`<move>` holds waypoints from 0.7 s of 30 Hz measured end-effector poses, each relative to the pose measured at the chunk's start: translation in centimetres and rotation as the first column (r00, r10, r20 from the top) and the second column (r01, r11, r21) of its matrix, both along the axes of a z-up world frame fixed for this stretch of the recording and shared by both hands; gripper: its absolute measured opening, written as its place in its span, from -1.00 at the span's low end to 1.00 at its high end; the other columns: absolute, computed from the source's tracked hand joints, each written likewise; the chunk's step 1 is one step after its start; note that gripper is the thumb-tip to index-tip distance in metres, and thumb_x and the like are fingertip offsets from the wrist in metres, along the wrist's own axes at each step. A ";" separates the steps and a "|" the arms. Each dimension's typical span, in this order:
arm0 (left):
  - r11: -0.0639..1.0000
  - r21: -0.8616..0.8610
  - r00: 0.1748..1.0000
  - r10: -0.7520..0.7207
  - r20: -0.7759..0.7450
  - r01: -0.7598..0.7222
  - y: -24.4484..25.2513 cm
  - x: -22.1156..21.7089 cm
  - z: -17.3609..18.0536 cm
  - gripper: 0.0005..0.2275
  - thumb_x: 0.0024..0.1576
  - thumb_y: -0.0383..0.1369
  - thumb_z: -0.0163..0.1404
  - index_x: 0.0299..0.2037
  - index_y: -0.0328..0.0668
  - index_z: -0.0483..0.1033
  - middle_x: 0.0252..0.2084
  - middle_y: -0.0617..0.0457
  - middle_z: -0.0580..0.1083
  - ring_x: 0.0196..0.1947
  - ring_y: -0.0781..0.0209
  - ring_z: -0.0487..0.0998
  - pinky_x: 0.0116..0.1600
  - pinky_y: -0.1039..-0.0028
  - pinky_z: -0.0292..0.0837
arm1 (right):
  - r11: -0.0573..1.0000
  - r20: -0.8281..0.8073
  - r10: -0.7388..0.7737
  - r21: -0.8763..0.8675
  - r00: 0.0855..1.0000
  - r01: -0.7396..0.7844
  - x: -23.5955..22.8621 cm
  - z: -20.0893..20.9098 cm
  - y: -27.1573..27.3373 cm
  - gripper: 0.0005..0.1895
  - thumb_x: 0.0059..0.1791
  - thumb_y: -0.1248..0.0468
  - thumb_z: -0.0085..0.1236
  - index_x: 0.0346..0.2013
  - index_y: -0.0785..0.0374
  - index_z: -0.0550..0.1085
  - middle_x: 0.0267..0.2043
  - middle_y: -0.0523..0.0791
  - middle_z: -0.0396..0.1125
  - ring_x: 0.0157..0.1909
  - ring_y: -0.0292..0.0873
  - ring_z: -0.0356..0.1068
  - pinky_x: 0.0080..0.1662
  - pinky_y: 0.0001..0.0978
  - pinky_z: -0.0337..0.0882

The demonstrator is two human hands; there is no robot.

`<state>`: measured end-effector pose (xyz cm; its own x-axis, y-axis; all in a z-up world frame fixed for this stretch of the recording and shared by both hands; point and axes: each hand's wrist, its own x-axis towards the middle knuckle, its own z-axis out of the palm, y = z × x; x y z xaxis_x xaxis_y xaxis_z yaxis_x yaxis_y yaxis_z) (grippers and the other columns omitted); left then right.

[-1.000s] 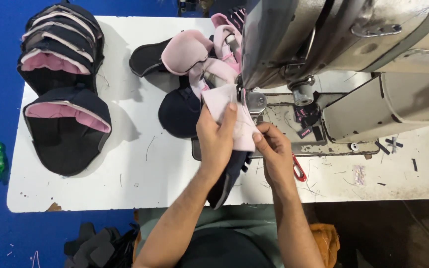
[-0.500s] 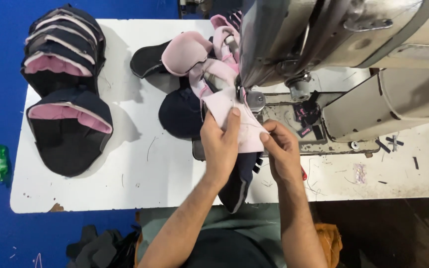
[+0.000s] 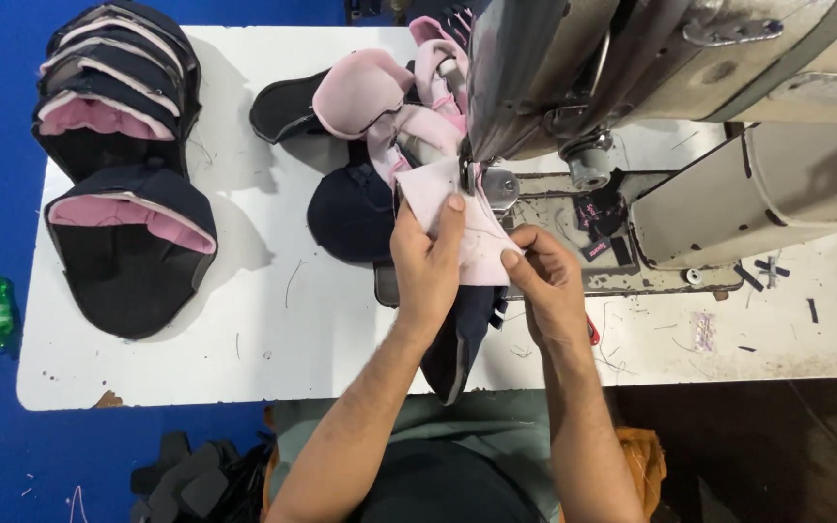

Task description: Sewing pieces of fabric and foam together to form shoe components using an industrial sewing machine.

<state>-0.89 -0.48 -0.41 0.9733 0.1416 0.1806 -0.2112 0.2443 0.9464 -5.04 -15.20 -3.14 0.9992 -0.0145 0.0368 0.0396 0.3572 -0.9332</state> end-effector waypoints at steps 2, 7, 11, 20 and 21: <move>0.999 0.033 1.000 0.013 -0.005 -0.013 0.0 0.2 0.1 -0.74 0.33 -0.33 -0.02 0.06 -0.45 0.45 -0.17 0.02 0.55 -0.21 0.38 0.51 -0.10 0.50 0.47 | 1.000 -0.010 -0.014 -0.004 1.000 0.014 0.1 0.2 0.0 -0.86 0.06 0.31 0.23 -0.20 0.32 0.46 -0.31 -0.27 0.35 -0.30 -0.47 0.23 -0.20 -0.63 0.21; 0.998 0.052 0.996 0.032 0.079 -0.036 0.0 1.1 -0.3 -0.74 0.33 -0.35 -0.03 0.08 -0.46 0.45 -0.10 0.03 0.54 -0.15 0.38 0.51 -0.03 0.51 0.46 | 0.998 -0.020 -0.042 -0.058 0.999 0.040 0.5 0.0 0.0 -0.87 0.04 0.33 0.25 -0.23 0.32 0.47 -0.36 -0.30 0.30 -0.36 -0.50 0.16 -0.29 -0.66 0.12; 0.998 0.065 0.999 0.004 0.045 -0.007 0.4 1.9 -0.6 -0.75 0.35 -0.33 -0.03 0.04 -0.45 0.48 -0.19 0.06 0.55 -0.22 0.41 0.49 -0.10 0.53 0.45 | 0.987 -0.034 -0.083 -0.142 0.996 0.077 0.6 1.3 0.8 -0.89 0.03 0.33 0.24 -0.25 0.29 0.48 -0.42 -0.31 0.30 -0.41 -0.50 0.19 -0.33 -0.65 0.16; 0.879 0.475 0.999 0.001 -0.049 0.023 2.8 0.5 3.8 -0.50 0.16 -0.25 0.15 0.17 -0.47 0.29 -0.14 -0.17 0.58 -0.19 0.11 0.64 -0.12 0.40 0.51 | 0.662 0.176 -0.271 -0.679 0.946 0.316 0.6 1.7 3.5 -0.78 -0.05 0.32 0.32 -0.34 0.32 0.41 -0.53 -0.22 0.22 -0.46 -0.42 0.13 -0.39 -0.54 0.18; 0.833 0.553 0.998 -0.018 0.059 -0.018 2.9 -0.4 4.3 -0.34 0.10 -0.26 0.26 0.25 -0.52 0.15 -0.06 -0.27 0.55 -0.07 0.00 0.63 -0.04 0.34 0.50 | 0.658 0.170 -0.283 -0.681 0.944 0.320 0.3 1.9 3.6 -0.77 -0.07 0.32 0.33 -0.33 0.32 0.40 -0.53 -0.21 0.22 -0.48 -0.42 0.12 -0.41 -0.53 0.18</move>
